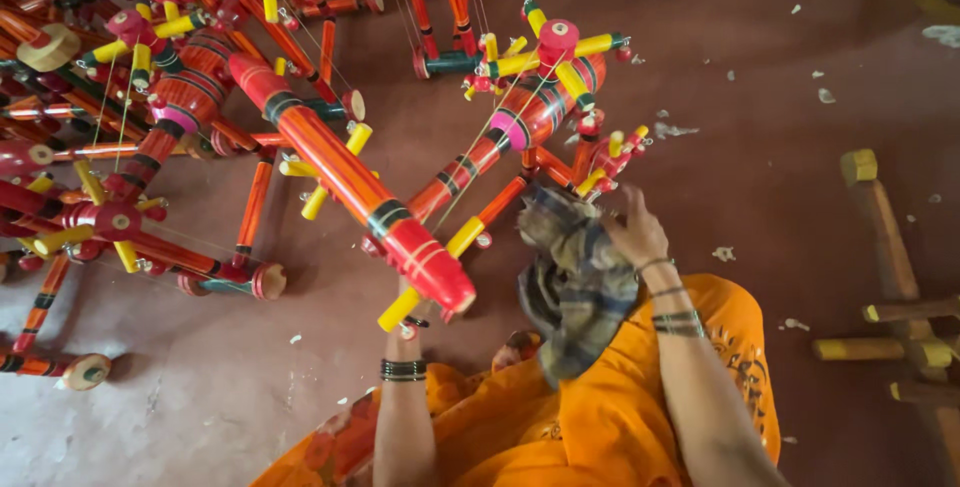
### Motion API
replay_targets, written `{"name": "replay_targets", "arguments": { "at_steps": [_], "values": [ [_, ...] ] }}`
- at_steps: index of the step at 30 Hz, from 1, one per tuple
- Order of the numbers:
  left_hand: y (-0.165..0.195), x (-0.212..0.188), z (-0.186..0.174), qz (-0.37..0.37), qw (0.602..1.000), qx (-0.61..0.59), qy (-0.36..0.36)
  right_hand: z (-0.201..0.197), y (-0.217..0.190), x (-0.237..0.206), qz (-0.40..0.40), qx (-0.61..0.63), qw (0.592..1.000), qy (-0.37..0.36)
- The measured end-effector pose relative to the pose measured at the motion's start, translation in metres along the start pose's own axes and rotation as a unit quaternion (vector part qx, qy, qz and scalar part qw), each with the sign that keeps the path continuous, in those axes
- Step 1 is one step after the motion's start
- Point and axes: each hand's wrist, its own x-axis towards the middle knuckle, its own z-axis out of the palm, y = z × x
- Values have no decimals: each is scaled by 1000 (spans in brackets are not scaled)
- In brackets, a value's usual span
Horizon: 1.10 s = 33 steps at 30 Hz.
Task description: The person sits on the floor and threads string through the small colorful wooden spinning-wheel devices, winding and pulling the string tight around each unit while holding a cloth. They work on the devices one at a time, turning them to reach the string holes.
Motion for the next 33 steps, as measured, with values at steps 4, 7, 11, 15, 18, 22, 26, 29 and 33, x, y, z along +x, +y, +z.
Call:
{"name": "replay_targets", "arguments": {
  "at_steps": [4, 7, 11, 15, 18, 22, 26, 29, 33],
  "values": [
    [12, -2, -9, 11, 999, -18, 30, 22, -5, 25, 35, 22, 998, -52],
    [18, 4, -12, 29, 997, -37, 58, 43, -14, 38, -44, 85, 995, -37],
    [27, 0, -21, 39, 990, -64, 120, 49, -17, 56, -35, 303, 941, -145],
    [33, 17, -31, 57, 975, -95, 194, 48, -18, 69, -68, 201, 967, -143],
    [56, 53, -44, 91, 961, -103, 240, 56, -15, 68, -163, 150, 960, -170],
    [99, 87, -62, 111, 958, -67, 255, 72, -3, 51, -116, 170, 942, -266],
    [128, 105, -75, 65, 963, 8, 263, 86, -8, 29, -92, 48, 921, -375],
    [146, 103, -82, 15, 960, 55, 273, 82, -20, 5, -160, 16, 933, -321],
    [155, 68, -101, 54, 972, 89, 209, 48, -29, -3, -205, 80, 941, -255]
  ]
}}
